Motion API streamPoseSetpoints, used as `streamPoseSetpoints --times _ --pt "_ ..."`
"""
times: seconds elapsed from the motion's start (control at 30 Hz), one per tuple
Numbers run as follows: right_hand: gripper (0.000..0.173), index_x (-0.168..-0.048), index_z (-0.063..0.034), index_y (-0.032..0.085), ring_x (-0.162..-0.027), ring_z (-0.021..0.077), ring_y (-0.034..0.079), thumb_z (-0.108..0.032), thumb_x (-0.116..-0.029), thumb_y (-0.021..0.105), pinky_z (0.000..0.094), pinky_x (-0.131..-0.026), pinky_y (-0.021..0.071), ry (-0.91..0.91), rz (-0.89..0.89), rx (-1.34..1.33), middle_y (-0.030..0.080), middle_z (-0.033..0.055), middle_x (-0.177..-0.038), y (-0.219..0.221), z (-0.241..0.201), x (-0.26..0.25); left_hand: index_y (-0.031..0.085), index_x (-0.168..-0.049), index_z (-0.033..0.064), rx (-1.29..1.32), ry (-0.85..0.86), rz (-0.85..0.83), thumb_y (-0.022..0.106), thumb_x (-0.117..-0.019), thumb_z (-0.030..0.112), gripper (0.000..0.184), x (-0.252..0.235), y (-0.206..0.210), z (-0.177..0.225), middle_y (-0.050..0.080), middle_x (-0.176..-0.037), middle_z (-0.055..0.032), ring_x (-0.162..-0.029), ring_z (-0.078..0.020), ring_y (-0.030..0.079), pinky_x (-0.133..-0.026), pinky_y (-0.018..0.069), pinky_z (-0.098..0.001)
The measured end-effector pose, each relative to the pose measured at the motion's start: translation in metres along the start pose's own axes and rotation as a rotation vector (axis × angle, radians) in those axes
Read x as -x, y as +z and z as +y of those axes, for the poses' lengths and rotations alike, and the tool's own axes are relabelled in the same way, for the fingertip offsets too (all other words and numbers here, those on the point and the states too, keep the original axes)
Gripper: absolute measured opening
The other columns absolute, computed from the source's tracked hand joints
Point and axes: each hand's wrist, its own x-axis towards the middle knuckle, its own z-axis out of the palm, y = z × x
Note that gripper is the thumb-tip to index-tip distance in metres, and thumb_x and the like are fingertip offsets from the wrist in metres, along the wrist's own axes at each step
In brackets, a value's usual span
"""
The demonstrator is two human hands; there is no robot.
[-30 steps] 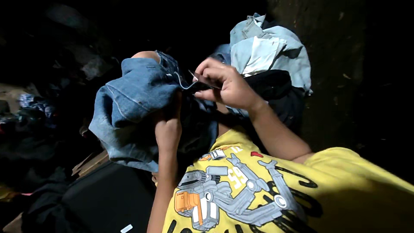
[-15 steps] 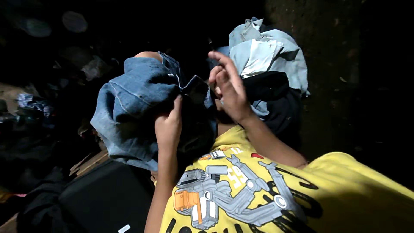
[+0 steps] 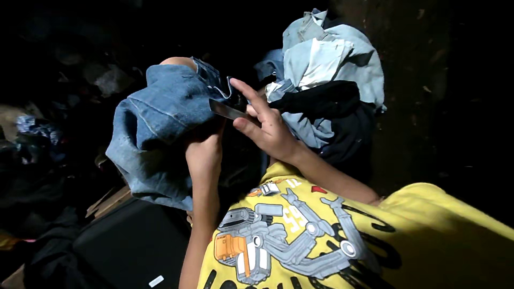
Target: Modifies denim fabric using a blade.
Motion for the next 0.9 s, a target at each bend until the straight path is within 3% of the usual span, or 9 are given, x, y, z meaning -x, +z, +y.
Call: streamPoseSetpoints --times 0.17,0.43,0.5,0.57,0.6,0.67,0.73,0.83,0.9 --pt "0.068 -0.157 -0.0027 0.034 -0.071 0.0168 0.066 -0.034 -0.1023 0.058 0.041 -0.065 0.0581 0.042 0.02 -0.063 0.07 0.0096 -0.09 0.006 0.011 -0.002 0.066 -0.102 0.0035 0.073 0.024 0.01 0.072 -0.089 -0.005 0.017 -0.002 0.001 -0.004 0.073 -0.094 0.0028 -0.095 -0.0039 0.071 -0.089 0.0584 -0.022" --pt "0.066 -0.153 -0.0023 0.043 -0.062 0.0137 0.056 -0.042 -0.102 0.058 0.0352 -0.056 0.0522 -0.029 0.134 0.004 0.061 0.006 -0.078 0.015 0.023 0.002 0.064 -0.108 0.0116 0.202 0.133 -0.051 0.073 -0.0824 -0.01 0.035 -0.001 -0.005 -0.006 0.074 -0.099 0.011 -0.098 -0.002 0.071 -0.092 0.0597 -0.0247" --pt "0.063 -0.154 -0.0011 0.041 -0.082 0.0131 0.068 -0.035 -0.1029 0.058 0.0358 -0.072 0.0593 -0.006 0.07 -0.124 0.071 0.012 -0.104 0.015 0.023 -0.001 0.063 -0.114 0.0095 0.203 0.16 -0.059 0.075 -0.0811 -0.01 0.04 -0.003 -0.006 -0.01 0.073 -0.103 0.01 -0.101 -0.0027 0.07 -0.093 0.0593 -0.0254" --pt "0.055 -0.152 0.0035 0.042 -0.1 0.0084 0.067 -0.025 -0.1056 0.053 0.029 -0.085 0.0576 -0.007 -0.03 -0.315 0.064 0.015 -0.133 0.014 0.017 -0.01 0.059 -0.12 0.008 0.165 0.176 -0.082 0.079 -0.081 -0.004 0.045 -0.002 -0.005 -0.015 0.072 -0.107 0.0104 -0.104 -0.0015 0.068 -0.095 0.0584 -0.0247" --pt "0.049 -0.149 0.0039 0.046 -0.094 0.0002 0.061 -0.02 -0.1067 0.049 0.0197 -0.079 0.0526 0.02 -0.073 -0.41 0.062 0.0097 -0.136 0.012 0.013 -0.014 0.058 -0.121 0.0066 0.156 0.177 -0.079 0.08 -0.0808 -0.003 0.047 -0.002 -0.005 -0.015 0.071 -0.109 0.0097 -0.106 -0.0015 0.068 -0.096 0.058 -0.0247" --pt "0.04 -0.141 0.0007 0.054 -0.06 -0.0069 0.041 -0.019 -0.1084 0.042 0.0121 -0.051 0.035 0.166 -0.104 -0.607 0.063 -0.0074 -0.1 0.006 0.006 -0.016 0.055 -0.122 0.0057 0.161 0.179 -0.051 0.08 -0.0807 -0.003 0.048 -0.002 -0.005 -0.012 0.07 -0.109 0.0103 -0.106 0.0 0.066 -0.096 0.0569 -0.0234" --pt "0.045 -0.142 -0.0062 0.053 -0.046 -0.0051 0.031 -0.031 -0.1097 0.034 0.0128 -0.041 0.0272 0.318 -0.148 -0.727 0.044 -0.0146 -0.064 -0.008 0.01 -0.013 0.056 -0.117 0.0075 0.154 0.166 -0.001 0.077 -0.0819 -0.005 0.043 -0.001 -0.004 -0.008 0.071 -0.104 0.0115 -0.102 0.0006 0.068 -0.093 0.0579 -0.0227" --pt "0.068 -0.145 -0.006 0.048 -0.046 -0.0075 0.033 -0.05 -0.0956 0.064 0.0112 -0.042 0.0297 0.254 -0.086 -0.666 0.041 -0.0186 -0.061 -0.023 0.018 -0.017 0.057 -0.118 0.0066 0.066 0.178 -0.012 0.078 -0.0847 0.002 0.039 0.0 -0.006 -0.009 0.07 -0.105 0.0133 -0.103 0.0033 0.067 -0.095 0.056 -0.0207" --pt "0.073 -0.144 0.0024 0.049 -0.051 -0.0083 0.035 -0.033 -0.0866 0.077 0.0108 -0.046 0.0317 0.072 -0.038 -0.514 0.052 -0.0145 -0.071 -0.025 0.016 -0.029 0.059 -0.119 0.0051 0.017 0.203 -0.036 0.078 -0.0867 0.006 0.037 0.001 -0.006 -0.008 0.07 -0.107 0.0138 -0.105 0.0051 0.066 -0.096 0.0552 -0.0196"
